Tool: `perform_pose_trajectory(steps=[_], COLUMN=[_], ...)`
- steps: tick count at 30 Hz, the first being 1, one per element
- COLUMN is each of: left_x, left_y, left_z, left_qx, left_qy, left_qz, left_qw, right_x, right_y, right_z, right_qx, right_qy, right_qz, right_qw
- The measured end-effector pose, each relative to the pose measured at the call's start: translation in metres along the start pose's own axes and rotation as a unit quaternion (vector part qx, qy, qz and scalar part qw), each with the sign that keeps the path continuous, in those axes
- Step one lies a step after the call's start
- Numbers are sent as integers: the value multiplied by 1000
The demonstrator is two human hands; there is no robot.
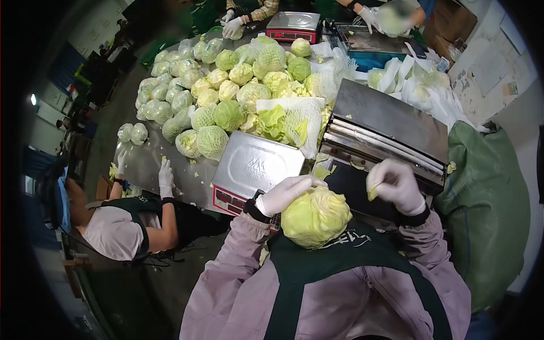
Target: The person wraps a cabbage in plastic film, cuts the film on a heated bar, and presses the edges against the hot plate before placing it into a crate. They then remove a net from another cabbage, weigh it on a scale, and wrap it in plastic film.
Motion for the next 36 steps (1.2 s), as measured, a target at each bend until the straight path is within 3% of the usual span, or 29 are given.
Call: perform_pose_trajectory(steps=[2,4,5,6,8,12,14,16,20,23,24,26,27,28,30,31,32,33,34,36], left_x=[-5,-4,-4,-4,-7,-7,-10,-13,-10,-8,-8,-8,-8,-9,-10,-11,-13,-16,-19,-15], left_y=[1,-1,-1,-1,1,4,5,7,6,7,7,7,6,6,6,6,6,8,10,8], left_z=[-4,-6,-6,-6,-5,4,-9,-21,-28,-32,-33,-34,-35,-37,-38,-39,-41,-48,-52,-47], left_qx=[-56,-68,-78,-87,-58,5,-35,-70,-153,-176,-194,-211,-231,-251,-270,-288,-288,-299,-308,-309], left_qy=[-2,8,18,29,42,11,3,29,0,13,16,18,18,17,12,7,7,35,62,50], left_qz=[32,36,41,47,57,43,39,62,89,86,91,97,103,110,111,112,113,142,170,145], left_qw=[998,997,996,995,996,999,999,995,984,981,977,972,967,962,956,951,951,943,934,939], right_x=[10,15,24,29,34,24,19,19,24,27,26,20,15,8,11,19,25,28,30,27], right_y=[13,4,-22,-40,-58,-55,-47,-41,-36,-30,-29,-33,-30,-35,-33,-34,-36,-35,-40,-56], right_z=[-19,-22,-27,-19,5,19,24,20,29,47,42,26,29,13,-2,3,-1,6,11,22], right_qx=[187,134,-151,-295,-384,-358,-334,-329,-273,-93,-92,-22,78,190,283,263,40,-189,-406,-364], right_qy=[167,113,44,97,81,66,-42,-4,-41,-170,-171,-158,-82,-69,-9,9,-66,-6,56,28], right_qz=[-59,119,134,82,-3,-27,-39,-20,-41,-47,-48,-108,-179,-265,-285,-222,-73,-25,27,-84], right_qw=[966,977,978,947,920,931,941,944,960,980,980,981,977,943,916,939,994,982,912,927])
Point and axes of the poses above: each hand's wrist, its own x-axis towards the middle knuckle, its own y-axis out of the back of the hand, z = x × y, the point moved 7 cm from there along x, towards the middle knuckle, and after that the axes turned 14 degrees about -y, right-handed, at the moved point
